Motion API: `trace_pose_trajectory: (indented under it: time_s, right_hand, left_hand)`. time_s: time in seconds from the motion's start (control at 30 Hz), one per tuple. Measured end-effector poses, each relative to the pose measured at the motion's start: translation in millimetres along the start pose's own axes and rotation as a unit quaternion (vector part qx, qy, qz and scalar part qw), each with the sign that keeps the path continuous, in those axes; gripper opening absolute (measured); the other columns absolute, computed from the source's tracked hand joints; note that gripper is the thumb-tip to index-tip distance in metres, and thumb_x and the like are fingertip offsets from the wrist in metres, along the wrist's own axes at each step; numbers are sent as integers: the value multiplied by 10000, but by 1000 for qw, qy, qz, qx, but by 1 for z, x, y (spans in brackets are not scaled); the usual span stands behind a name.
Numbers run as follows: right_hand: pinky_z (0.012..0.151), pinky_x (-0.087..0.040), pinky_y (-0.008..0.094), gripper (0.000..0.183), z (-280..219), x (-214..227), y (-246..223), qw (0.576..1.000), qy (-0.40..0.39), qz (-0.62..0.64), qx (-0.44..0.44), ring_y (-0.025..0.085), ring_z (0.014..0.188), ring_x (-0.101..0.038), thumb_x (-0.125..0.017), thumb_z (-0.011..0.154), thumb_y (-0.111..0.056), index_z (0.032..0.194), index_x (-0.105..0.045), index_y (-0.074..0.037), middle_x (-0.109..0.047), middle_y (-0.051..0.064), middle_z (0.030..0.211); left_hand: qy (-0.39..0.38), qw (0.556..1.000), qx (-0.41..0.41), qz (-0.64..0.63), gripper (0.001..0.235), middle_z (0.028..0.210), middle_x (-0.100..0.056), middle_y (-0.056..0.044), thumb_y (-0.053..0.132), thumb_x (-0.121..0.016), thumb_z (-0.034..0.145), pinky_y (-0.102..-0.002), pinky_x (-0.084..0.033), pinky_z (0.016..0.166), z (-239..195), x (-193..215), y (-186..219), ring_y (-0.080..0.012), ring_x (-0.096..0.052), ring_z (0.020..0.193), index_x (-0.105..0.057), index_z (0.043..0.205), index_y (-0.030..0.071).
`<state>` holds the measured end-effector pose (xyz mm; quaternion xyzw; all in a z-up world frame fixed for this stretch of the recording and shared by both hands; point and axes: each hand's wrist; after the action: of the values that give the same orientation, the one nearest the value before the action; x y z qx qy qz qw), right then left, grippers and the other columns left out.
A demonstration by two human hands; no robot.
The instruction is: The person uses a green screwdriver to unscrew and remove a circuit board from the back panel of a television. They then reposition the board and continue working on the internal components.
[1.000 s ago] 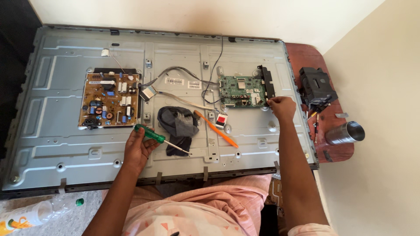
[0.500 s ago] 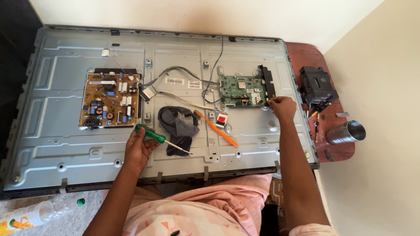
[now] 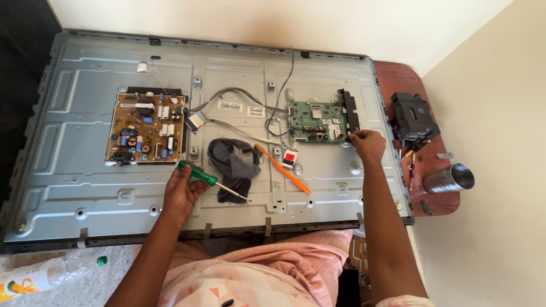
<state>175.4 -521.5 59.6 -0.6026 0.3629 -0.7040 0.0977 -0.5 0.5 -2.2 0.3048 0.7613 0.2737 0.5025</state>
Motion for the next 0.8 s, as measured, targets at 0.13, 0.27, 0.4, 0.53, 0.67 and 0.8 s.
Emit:
trace_pose_trajectory:
  time_s: [0.13, 0.27, 0.4, 0.53, 0.67, 0.8]
  right_hand:
    - [636, -565, 282, 182, 0, 1, -1, 1000, -4, -9, -9, 143, 596, -703, -827, 856, -268, 980, -831, -135, -769, 43, 767]
    - [671, -566, 303, 207, 0, 0, 0, 1000, 9, -19, 3, 147, 645, -720, -829, 845, -283, 991, -828, -137, -776, 42, 782]
    - [719, -546, 342, 227, -8, 4, -2, 996, 57, -41, 63, 214, 743, -722, -824, 877, -312, 1029, -823, -143, -769, 77, 828]
    - [735, -528, 401, 163, -25, 9, -22, 975, 138, -68, 159, 284, 795, -701, -817, 914, -259, 1026, -839, -143, -742, 110, 903]
    - [754, -555, 376, 152, -46, 4, -59, 960, 103, -6, 260, 244, 792, -702, -790, 909, -189, 1049, -817, -135, -718, 105, 957]
    - [791, -551, 382, 120, -67, -14, -92, 933, 45, -40, 354, 244, 892, -690, -799, 868, -165, 982, -829, -143, -746, 78, 979]
  left_hand:
    - [0, 1000, -1, 3, 365, 1193, -700, -88, 371, -647, 985, -420, -619, 835, -1, -2, 1, -211, -734, 860, -578, 1276, 162]
    - [4, 1000, -1, 3, 365, 1179, -701, -79, 374, -649, 981, -423, -624, 838, -1, -3, 1, -205, -731, 856, -587, 1274, 165]
    - [6, 1000, 1, 2, 340, 1160, -704, -67, 376, -653, 972, -432, -625, 830, 0, -1, -1, -220, -744, 859, -585, 1229, 163]
    - [-9, 1000, -8, -9, 334, 1144, -706, -66, 377, -654, 977, -433, -625, 829, 3, 1, -4, -230, -751, 854, -571, 1211, 152]
    - [-20, 1000, -13, -13, 346, 1144, -708, -68, 376, -649, 985, -431, -624, 829, 3, 2, -4, -228, -750, 844, -559, 1230, 148]
    - [-15, 1000, -12, -17, 358, 1155, -709, -72, 371, -647, 980, -433, -627, 836, 1, 0, -3, -224, -748, 843, -564, 1248, 149]
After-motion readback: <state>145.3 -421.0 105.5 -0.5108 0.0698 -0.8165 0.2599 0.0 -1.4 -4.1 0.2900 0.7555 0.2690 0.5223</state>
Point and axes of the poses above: each hand's wrist, its own z-axis towards the middle knuckle, its own x-axis out of the back of the hand, y = z × x
